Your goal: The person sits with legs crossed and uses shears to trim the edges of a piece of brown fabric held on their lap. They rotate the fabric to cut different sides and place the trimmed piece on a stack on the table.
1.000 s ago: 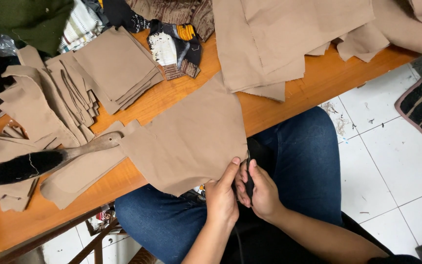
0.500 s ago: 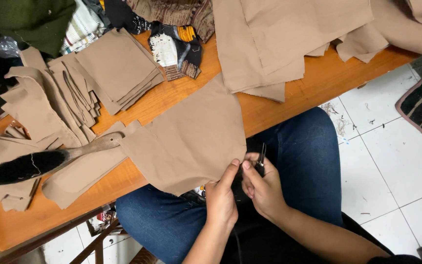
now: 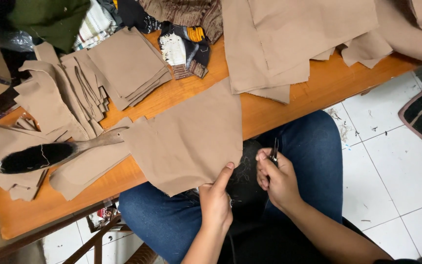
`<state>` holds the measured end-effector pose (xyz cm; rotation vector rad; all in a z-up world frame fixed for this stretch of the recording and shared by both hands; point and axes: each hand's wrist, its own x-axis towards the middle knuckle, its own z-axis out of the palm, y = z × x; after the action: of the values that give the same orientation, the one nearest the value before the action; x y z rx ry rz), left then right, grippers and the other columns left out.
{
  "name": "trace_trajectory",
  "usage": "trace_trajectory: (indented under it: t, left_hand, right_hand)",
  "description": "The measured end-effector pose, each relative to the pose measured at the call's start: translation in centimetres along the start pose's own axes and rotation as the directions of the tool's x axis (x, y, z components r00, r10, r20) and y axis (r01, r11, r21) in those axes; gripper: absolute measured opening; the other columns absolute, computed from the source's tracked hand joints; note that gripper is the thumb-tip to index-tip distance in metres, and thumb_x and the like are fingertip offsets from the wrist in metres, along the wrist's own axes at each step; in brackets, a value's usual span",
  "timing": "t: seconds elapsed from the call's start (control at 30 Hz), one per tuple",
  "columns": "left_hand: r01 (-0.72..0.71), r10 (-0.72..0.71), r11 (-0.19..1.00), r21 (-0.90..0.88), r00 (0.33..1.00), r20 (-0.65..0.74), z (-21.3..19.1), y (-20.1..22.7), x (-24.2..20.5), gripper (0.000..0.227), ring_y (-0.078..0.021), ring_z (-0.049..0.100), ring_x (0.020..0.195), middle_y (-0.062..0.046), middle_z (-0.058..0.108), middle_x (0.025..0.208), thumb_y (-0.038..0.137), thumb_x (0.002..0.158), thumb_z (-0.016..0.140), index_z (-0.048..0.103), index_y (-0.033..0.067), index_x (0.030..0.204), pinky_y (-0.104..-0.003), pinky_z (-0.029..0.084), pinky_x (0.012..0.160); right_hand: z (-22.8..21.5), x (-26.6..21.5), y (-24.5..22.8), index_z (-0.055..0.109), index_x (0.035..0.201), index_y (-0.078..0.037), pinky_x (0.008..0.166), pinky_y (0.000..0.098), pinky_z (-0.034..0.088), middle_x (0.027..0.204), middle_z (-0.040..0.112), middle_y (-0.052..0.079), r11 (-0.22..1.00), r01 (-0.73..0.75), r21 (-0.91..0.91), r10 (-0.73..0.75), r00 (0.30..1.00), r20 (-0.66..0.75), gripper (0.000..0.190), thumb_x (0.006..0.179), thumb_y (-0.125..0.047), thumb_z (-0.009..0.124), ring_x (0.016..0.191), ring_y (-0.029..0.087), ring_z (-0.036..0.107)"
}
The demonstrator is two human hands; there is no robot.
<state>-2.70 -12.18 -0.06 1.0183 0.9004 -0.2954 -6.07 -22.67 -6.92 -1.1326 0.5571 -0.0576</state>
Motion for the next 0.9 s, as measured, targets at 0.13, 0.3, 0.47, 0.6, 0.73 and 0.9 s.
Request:
trace_trajectory:
  t: [0.13, 0.3, 0.47, 0.6, 0.73, 0.9]
  left_hand:
    - [-0.027, 0.027, 1.0, 0.008, 0.999, 0.047, -1.6, -1.8, 1.5, 0.019, -0.0185, 0.06, 0.081, -0.011, 0.065, 0.084, 0.002, 0.064, 0.067, 0.064, -0.0062, 0.082, -0.027, 0.046, 0.074]
    - [-0.022, 0.013, 0.996, 0.081, 0.994, 0.113, -1.6, -1.2, 0.6, 0.01, -0.0199, 0.062, 0.076, -0.014, 0.066, 0.077, -0.001, 0.064, 0.066, 0.065, -0.0072, 0.072, -0.027, 0.048, 0.074]
    - [-0.076, 0.069, 0.997, 0.033, 0.979, 0.192, -2.9, -2.2, 1.7, 0.005, -0.0157, 0.054, 0.063, -0.011, 0.061, 0.063, -0.001, 0.068, 0.063, 0.064, -0.0054, 0.065, -0.026, 0.043, 0.063]
    - [0.038, -0.04, 0.999, 0.012, 0.975, 0.218, -3.5, -1.9, 1.5, 0.012, -0.0177, 0.057, 0.062, -0.014, 0.062, 0.063, 0.003, 0.071, 0.065, 0.064, -0.0077, 0.066, -0.027, 0.046, 0.066]
    - [0.05, -0.05, 0.999, 0.004, 0.977, 0.21, -5.0, -0.9, 1.2, 0.024, -0.0176, 0.054, 0.064, -0.013, 0.063, 0.076, 0.015, 0.075, 0.06, 0.065, -0.0082, 0.079, -0.029, 0.047, 0.07]
    - [-0.051, 0.014, 0.963, -0.265, 0.99, -0.139, -8.2, 0.7, 1.7, 0.055, -0.0075, 0.045, 0.064, -0.014, 0.042, 0.135, 0.015, 0.071, 0.06, 0.045, -0.005, 0.12, -0.026, 0.042, 0.064]
  right_hand:
    - [-0.1, -0.1, 0.2, 0.053, 0.072, -0.006, 0.031, 0.0189, 0.028, 0.046, 0.036, -0.002, 0.995, 0.042, -0.093, -0.039, 0.999, 0.037, 0.029, 0.09, -0.026, 0.042, 0.034, 0.006, 0.032]
    - [1.3, -0.7, 0.3, 0.048, 0.064, -0.007, 0.028, 0.0177, 0.026, 0.046, 0.037, -0.002, 0.98, 0.03, -0.196, -0.001, 0.989, 0.148, 0.021, 0.076, -0.012, 0.064, 0.032, 0.005, 0.033]
    - [1.4, -0.7, 0.2, 0.047, 0.063, -0.008, 0.029, 0.0174, 0.024, 0.043, 0.038, -0.001, 0.975, 0.077, -0.207, -0.038, 0.981, 0.188, 0.022, 0.077, -0.012, 0.063, 0.032, 0.004, 0.032]
    - [0.8, -0.9, 1.0, 0.045, 0.066, -0.009, 0.028, 0.0179, 0.024, 0.043, 0.037, -0.001, 0.972, 0.032, -0.232, 0.013, 0.982, 0.191, 0.02, 0.08, -0.013, 0.059, 0.031, 0.005, 0.032]
    - [0.7, -1.4, 0.9, 0.05, 0.068, -0.005, 0.029, 0.0201, 0.027, 0.039, 0.037, 0.002, 0.955, 0.006, -0.297, 0.071, 0.967, 0.245, 0.018, 0.08, -0.016, 0.057, 0.031, 0.008, 0.034]
    - [0.6, -1.7, 1.1, 0.047, 0.065, -0.005, 0.029, 0.0217, 0.025, 0.042, 0.036, 0.002, 0.976, -0.013, -0.215, 0.073, 0.959, 0.273, 0.017, 0.079, -0.009, 0.057, 0.031, 0.01, 0.033]
